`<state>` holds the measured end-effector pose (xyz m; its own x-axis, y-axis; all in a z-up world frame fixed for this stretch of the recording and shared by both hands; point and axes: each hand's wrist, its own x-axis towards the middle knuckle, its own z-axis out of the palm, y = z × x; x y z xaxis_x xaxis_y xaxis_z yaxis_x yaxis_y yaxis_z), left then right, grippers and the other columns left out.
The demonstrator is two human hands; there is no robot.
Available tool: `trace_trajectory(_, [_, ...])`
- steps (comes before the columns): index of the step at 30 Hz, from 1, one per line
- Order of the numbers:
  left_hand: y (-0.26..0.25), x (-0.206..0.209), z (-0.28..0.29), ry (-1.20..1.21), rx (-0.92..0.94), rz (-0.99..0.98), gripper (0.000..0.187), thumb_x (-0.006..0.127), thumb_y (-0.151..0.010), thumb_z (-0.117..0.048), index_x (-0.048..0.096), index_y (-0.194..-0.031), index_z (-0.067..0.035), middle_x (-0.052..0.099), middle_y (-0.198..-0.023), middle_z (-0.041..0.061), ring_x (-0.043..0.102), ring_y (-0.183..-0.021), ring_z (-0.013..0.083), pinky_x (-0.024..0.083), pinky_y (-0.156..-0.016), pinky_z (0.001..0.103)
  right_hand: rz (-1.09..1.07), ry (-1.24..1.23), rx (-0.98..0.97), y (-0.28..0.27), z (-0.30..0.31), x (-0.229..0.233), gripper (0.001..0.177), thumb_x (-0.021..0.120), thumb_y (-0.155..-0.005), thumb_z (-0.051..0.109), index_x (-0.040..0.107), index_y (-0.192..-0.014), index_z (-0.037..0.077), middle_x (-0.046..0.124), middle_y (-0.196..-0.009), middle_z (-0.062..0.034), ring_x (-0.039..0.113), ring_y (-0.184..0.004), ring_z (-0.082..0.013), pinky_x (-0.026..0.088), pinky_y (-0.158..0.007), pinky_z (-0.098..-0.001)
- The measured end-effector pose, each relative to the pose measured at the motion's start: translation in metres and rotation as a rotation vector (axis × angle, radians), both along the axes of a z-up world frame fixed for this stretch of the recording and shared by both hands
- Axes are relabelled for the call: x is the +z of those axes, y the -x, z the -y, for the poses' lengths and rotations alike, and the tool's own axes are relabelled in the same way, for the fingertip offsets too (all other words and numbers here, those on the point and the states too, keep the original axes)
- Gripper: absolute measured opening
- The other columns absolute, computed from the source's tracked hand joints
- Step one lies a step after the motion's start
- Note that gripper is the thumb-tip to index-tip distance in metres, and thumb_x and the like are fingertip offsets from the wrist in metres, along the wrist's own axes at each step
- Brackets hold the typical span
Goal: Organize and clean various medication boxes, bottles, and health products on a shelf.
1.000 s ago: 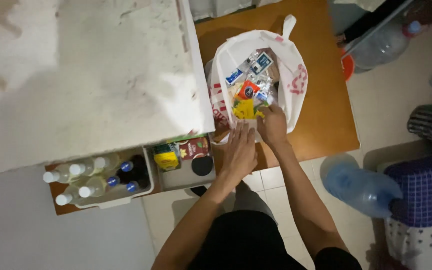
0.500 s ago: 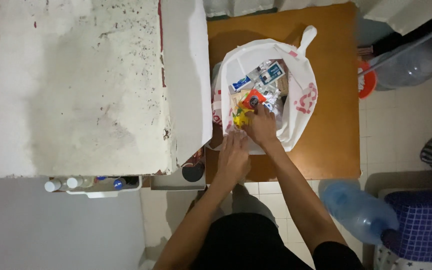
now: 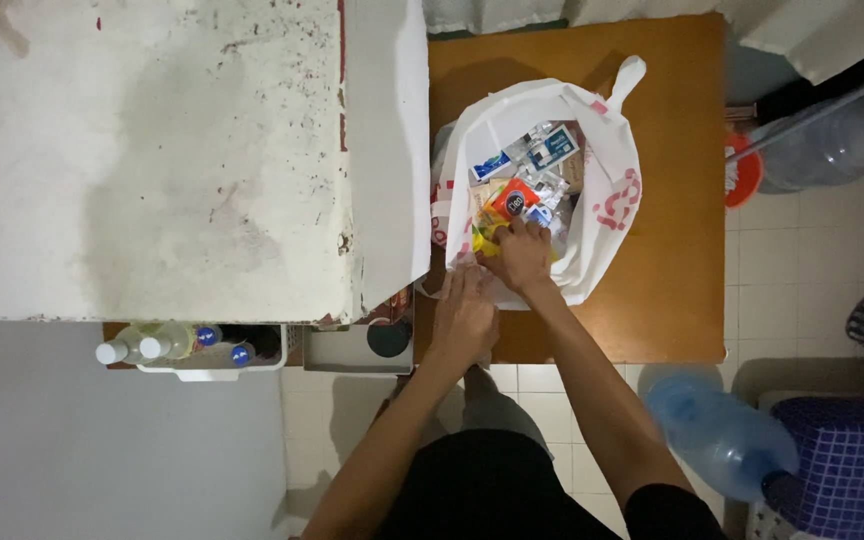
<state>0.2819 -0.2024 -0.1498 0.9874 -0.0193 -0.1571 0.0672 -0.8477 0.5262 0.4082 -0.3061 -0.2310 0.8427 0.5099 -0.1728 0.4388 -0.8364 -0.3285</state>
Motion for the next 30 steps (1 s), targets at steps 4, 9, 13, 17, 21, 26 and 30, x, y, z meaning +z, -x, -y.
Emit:
trace_trajectory(4, [0.003,-0.002,-0.003,-0.103,-0.036,0.051,0.055,0.063,-0.088,-0.014,0.052,-0.137,0.009,0.047,-0.142,0.036,0.040,-0.140,0.0497,0.025,-0.120,0.060,-0.277,0.025,-0.089,-0.008,0.000,0.011,0.039,0.081,-0.078,0.050,0.080,-0.092,0.014,0.071,-0.106,-0.0108,0.058,-0.110,-0.0334,0.038,-0.101,-0.0535])
trace_trajectory(9, [0.008,0.000,-0.005,-0.051,0.019,0.105,0.047,0.062,-0.092,-0.015,0.054,-0.132,0.008,0.048,-0.142,0.036,0.040,-0.140,0.0499,0.025,-0.120,0.057,-0.176,-0.343,-0.219,-0.010,0.026,0.006,0.030,0.076,-0.094,0.039,0.078,-0.093,0.009,0.073,-0.080,-0.0097,0.070,-0.074,-0.0281,0.054,-0.069,-0.0448])
trace_trajectory(13, [0.007,0.014,-0.007,-0.005,0.022,0.085,0.047,0.062,-0.092,-0.016,0.054,-0.132,0.007,0.048,-0.143,0.035,0.040,-0.140,0.0493,0.025,-0.121,0.057,-0.040,-0.481,-0.321,-0.003,0.038,0.000,0.020,0.078,-0.094,0.028,0.079,-0.097,0.008,0.075,-0.084,-0.0128,0.072,-0.073,-0.0241,0.053,-0.063,-0.0368])
trace_trajectory(17, [0.007,0.048,-0.008,0.327,0.286,0.016,0.046,0.063,-0.098,-0.015,0.053,-0.141,-0.001,0.057,-0.139,0.022,0.059,-0.125,0.0322,0.044,-0.109,0.047,-0.233,-0.937,-0.476,0.028,0.052,0.025,0.016,0.071,-0.101,0.017,0.073,-0.097,0.002,0.067,-0.087,-0.0052,0.061,-0.075,-0.0110,0.049,-0.065,-0.0280])
trace_trajectory(21, [0.029,0.060,-0.015,1.180,0.577,0.076,0.052,0.071,-0.094,-0.010,0.047,-0.140,-0.002,0.059,-0.138,0.015,0.061,-0.124,0.0153,0.056,-0.096,0.030,-0.514,-1.236,-0.563,0.092,0.044,0.097,0.016,0.072,-0.097,0.012,0.070,-0.089,-0.001,0.062,-0.087,0.0016,0.057,-0.079,-0.0083,0.044,-0.072,-0.0249])
trace_trajectory(26, [0.077,0.046,-0.042,1.264,0.544,0.014,0.027,0.070,-0.098,-0.013,0.068,-0.120,0.003,0.072,-0.114,0.011,0.070,-0.102,0.0139,0.060,-0.088,0.028,-0.590,-1.196,-0.613,0.160,0.017,0.125,0.013,0.069,-0.098,0.015,0.073,-0.098,0.002,0.068,-0.087,0.0004,0.061,-0.082,-0.0076,0.049,-0.074,-0.0244])
trace_trajectory(30, [0.122,0.051,-0.075,1.059,0.726,-0.032,0.017,0.069,-0.104,-0.004,0.068,-0.114,0.011,0.064,-0.096,0.021,0.052,-0.079,0.0238,0.048,-0.064,0.036,-0.206,-0.653,-0.765,0.203,-0.005,0.072,0.016,0.072,-0.098,0.019,0.075,-0.108,0.007,0.075,-0.095,-0.0071,0.070,-0.081,-0.0202,0.054,-0.074,-0.0316])
